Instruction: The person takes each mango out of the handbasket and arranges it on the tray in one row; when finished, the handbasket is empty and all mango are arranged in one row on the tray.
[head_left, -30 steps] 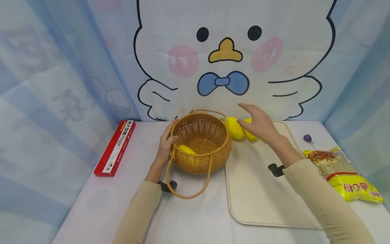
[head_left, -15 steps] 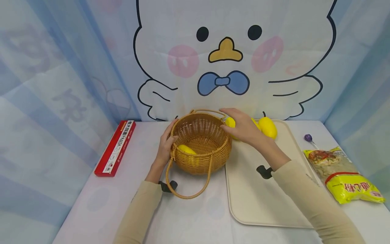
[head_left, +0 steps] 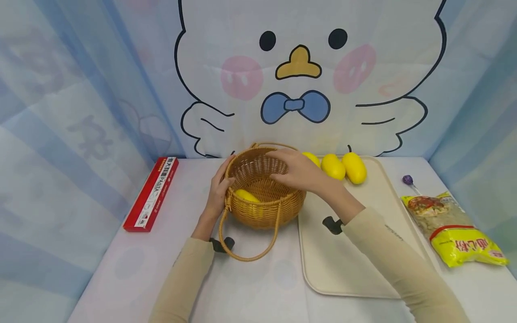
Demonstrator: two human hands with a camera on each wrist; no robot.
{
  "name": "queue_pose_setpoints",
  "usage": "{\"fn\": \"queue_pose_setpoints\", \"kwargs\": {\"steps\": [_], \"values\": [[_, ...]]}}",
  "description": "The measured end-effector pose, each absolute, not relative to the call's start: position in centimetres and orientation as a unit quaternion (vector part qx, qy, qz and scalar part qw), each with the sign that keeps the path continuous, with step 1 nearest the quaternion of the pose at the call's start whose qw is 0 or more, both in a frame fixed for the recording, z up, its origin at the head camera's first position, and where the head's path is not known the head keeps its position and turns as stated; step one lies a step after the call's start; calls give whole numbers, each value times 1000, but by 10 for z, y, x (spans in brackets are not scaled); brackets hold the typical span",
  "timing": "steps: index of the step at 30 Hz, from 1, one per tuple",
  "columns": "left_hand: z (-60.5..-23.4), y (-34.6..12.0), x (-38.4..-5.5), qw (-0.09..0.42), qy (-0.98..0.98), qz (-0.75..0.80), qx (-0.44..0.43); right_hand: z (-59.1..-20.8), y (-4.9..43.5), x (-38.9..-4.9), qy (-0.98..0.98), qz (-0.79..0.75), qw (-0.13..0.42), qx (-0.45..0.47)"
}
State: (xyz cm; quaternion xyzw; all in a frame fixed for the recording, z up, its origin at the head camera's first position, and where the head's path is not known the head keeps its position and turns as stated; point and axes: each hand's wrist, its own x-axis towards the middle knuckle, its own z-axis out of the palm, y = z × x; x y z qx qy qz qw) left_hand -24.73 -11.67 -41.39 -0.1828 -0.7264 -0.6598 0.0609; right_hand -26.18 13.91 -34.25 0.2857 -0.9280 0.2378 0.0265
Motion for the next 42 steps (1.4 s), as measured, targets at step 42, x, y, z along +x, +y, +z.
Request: {"fn": "queue_pose_setpoints", "kwargs": {"steps": [42], "values": [[-446,-121,-271,87,-733,-650,-181,-373,65,-281,-903,184,-236,307]]}}
